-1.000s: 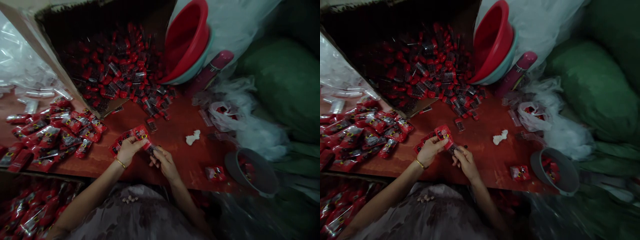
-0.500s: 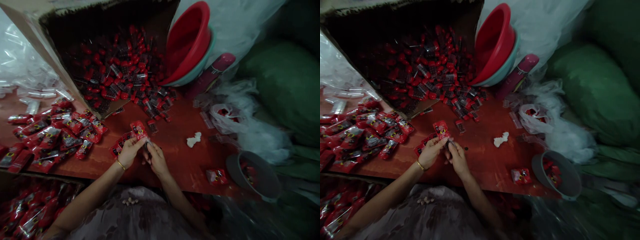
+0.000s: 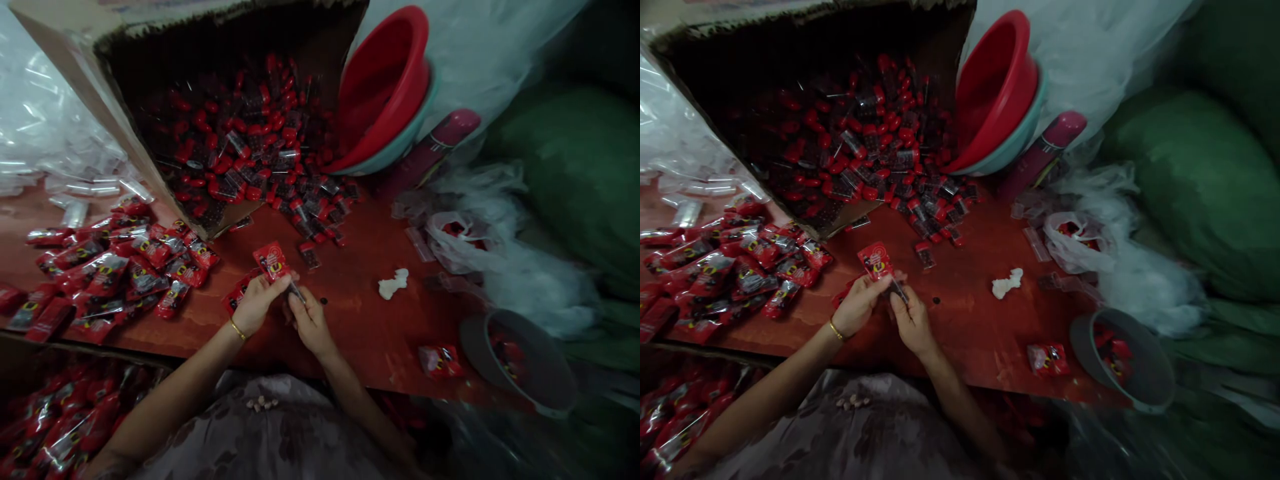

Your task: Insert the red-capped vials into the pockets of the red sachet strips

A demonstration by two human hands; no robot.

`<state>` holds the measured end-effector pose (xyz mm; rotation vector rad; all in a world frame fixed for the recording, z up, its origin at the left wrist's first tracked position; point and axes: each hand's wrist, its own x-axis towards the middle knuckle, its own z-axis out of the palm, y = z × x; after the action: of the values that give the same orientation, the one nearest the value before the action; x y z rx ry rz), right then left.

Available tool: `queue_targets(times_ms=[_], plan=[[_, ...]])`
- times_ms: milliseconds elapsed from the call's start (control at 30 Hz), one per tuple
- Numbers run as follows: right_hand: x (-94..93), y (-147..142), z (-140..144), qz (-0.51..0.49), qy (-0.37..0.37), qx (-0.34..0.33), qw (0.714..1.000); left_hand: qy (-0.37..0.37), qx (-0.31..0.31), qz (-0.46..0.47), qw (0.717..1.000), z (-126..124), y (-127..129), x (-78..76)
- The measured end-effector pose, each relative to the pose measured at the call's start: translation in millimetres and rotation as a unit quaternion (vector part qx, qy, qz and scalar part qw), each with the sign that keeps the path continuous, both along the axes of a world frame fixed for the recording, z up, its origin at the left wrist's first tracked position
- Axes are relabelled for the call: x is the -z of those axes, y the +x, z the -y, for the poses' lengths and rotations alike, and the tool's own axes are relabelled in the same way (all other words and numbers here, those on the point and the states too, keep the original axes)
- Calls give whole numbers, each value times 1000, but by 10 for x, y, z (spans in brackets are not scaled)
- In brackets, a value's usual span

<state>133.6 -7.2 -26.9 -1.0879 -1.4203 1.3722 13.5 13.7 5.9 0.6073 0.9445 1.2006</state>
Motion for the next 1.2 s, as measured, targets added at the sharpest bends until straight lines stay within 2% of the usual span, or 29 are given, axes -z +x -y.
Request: queue_targets(times_ms=[67, 100, 200, 333, 400, 533, 700, 800, 867, 967, 1133, 1200], plan=[[10, -9, 9, 3, 0, -16, 1000, -7, -32, 1, 999, -20, 5, -22], [9, -19, 16, -3, -2, -16, 1000, -18, -29, -2, 999, -21, 17, -29], [-19, -62, 37, -48, -32, 4, 998, -53, 28, -14, 998, 17, 66, -37], [-75, -105, 52, -119, -105, 9, 987, -51, 79, -24, 995, 79, 66, -41], [-93, -106, 48, -133, -118, 3, 984, -41, 75, -18, 996, 85, 39, -46], [-115, -102, 31, -145, -127, -4, 981, -17, 24, -17, 999, 103, 31, -22], [-164, -139, 35, -100, -101, 86, 986, 0, 17, -63, 998, 196, 70, 60], [-148, -149, 53, -81, -79, 50, 992, 11, 18, -47, 999, 176, 17, 66], [-111, -149, 66, -62, -64, 22, 996, 18, -9, -34, 999, 119, -30, 44], [-64, -154, 79, -26, -43, 30, 998, 13, -44, -29, 999, 31, -57, -2], [-84, -191, 64, -31, -3, 68, 997, 20, 3, -37, 999, 39, -6, -51], [-87, -214, 60, -53, -16, 67, 996, 24, 13, -45, 999, 78, 4, -48]])
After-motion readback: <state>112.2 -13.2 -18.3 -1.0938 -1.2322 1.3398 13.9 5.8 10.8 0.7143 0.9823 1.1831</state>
